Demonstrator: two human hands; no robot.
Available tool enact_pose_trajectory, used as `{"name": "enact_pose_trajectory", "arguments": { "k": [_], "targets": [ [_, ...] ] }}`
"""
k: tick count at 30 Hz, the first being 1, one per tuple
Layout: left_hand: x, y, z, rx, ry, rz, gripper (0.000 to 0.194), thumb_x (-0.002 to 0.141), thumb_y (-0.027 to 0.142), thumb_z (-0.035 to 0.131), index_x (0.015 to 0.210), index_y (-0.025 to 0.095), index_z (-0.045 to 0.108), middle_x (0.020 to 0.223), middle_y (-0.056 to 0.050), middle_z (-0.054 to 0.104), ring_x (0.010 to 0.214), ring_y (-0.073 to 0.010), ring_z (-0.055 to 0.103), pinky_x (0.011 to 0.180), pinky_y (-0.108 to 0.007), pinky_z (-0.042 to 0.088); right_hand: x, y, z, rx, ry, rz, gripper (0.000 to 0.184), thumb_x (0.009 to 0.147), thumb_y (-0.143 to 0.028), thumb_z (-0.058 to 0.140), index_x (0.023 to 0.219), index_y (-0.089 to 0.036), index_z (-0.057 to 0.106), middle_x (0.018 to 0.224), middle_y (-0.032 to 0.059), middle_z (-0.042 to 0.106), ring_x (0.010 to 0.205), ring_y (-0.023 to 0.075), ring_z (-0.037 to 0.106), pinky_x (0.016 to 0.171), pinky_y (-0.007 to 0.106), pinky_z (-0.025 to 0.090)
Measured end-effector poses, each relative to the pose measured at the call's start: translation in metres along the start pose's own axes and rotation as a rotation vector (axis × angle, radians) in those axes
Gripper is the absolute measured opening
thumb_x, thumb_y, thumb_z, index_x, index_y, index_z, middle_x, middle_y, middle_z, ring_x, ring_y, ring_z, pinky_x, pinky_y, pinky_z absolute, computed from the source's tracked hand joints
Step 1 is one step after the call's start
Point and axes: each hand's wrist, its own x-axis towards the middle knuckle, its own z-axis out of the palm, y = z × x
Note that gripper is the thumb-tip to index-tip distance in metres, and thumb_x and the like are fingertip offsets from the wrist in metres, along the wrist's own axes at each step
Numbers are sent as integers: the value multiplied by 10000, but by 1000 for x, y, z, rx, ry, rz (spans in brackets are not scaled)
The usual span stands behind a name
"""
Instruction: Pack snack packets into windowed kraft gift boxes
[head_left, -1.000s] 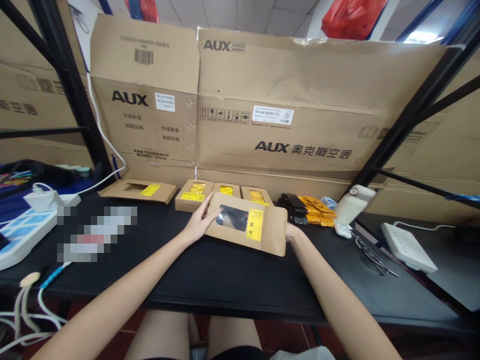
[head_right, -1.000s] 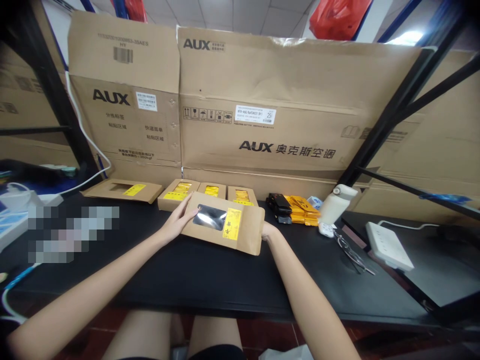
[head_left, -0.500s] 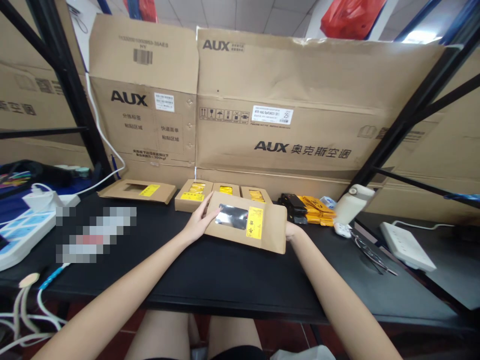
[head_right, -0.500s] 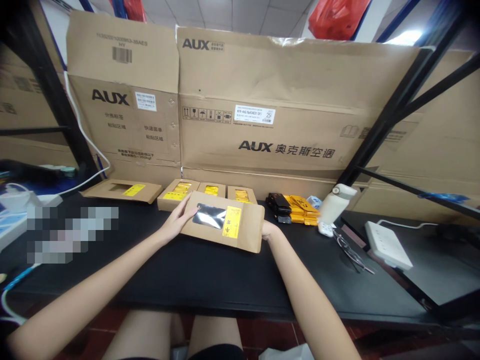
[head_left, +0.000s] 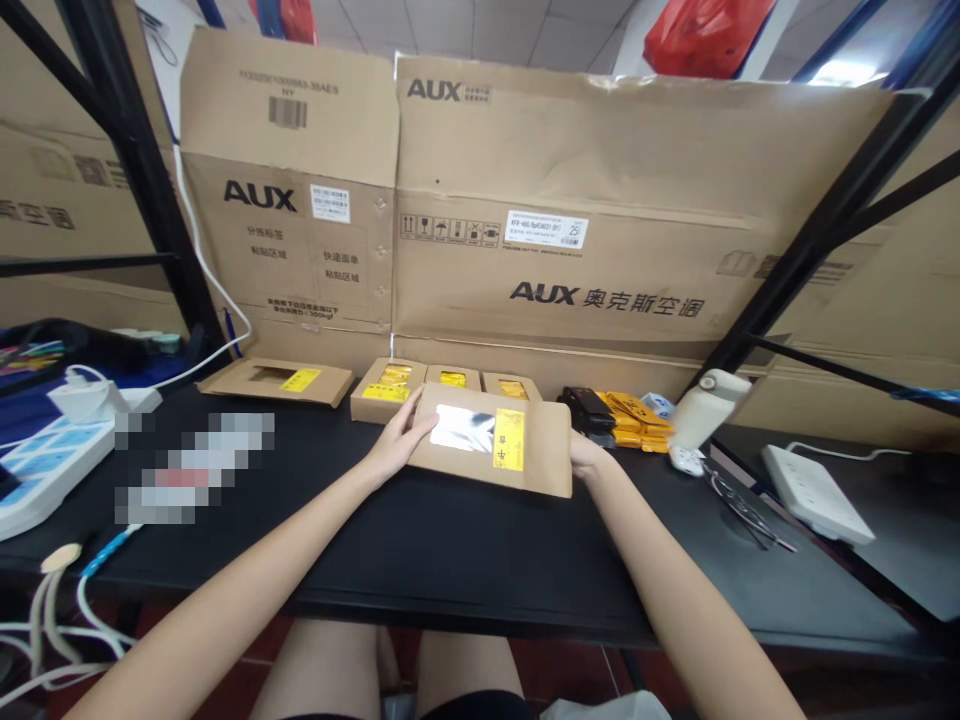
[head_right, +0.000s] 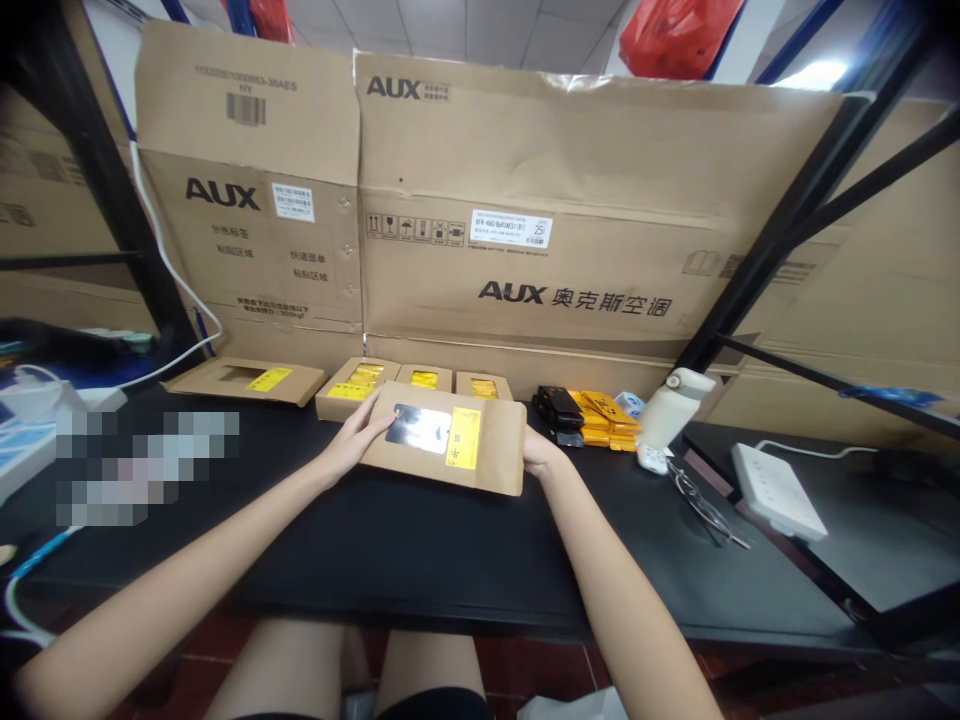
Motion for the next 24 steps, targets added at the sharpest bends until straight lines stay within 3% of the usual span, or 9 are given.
{"name": "enact_pose_trajectory", "arguments": {
  "k": [8,13,19,24],
  "targets": [
    [0,3,0,-2,36,18,690,831,399,542,1453,241,289,1451,-53,430,1330,-233,397,1091,-353,321,-2,-8,14,39,86,-31,219,598,-280,758,765,-171,668,768,59,721,744,227,677,711,365,566],
    [0,4,0,-33,43,-3,681,826,405,549,1441,227,316,1455,-52,424,1334,-225,391,1087,-325,325,-5,-7,13,19,30,-32,338,481,-234,824,768,-161,661,790,62,724,776,247,681,745,395,566],
    [1,5,-1,32,28,-57,643,845,401,519,1438,238,330,1407,-44,488,1327,-238,402,1087,-355,327,3,7,6,31,-4,23,212,612,-247,760,783,-164,666,723,55,716,759,223,691,776,399,564],
    [2,1,-2,1,18,-56,659,838,428,530,1440,256,326,1403,-34,492,1313,-239,422,1077,-352,344,6,13,5,28,-65,36,195,598,-264,767,740,-167,675,717,59,720,696,204,689,736,380,576]
  ]
}}
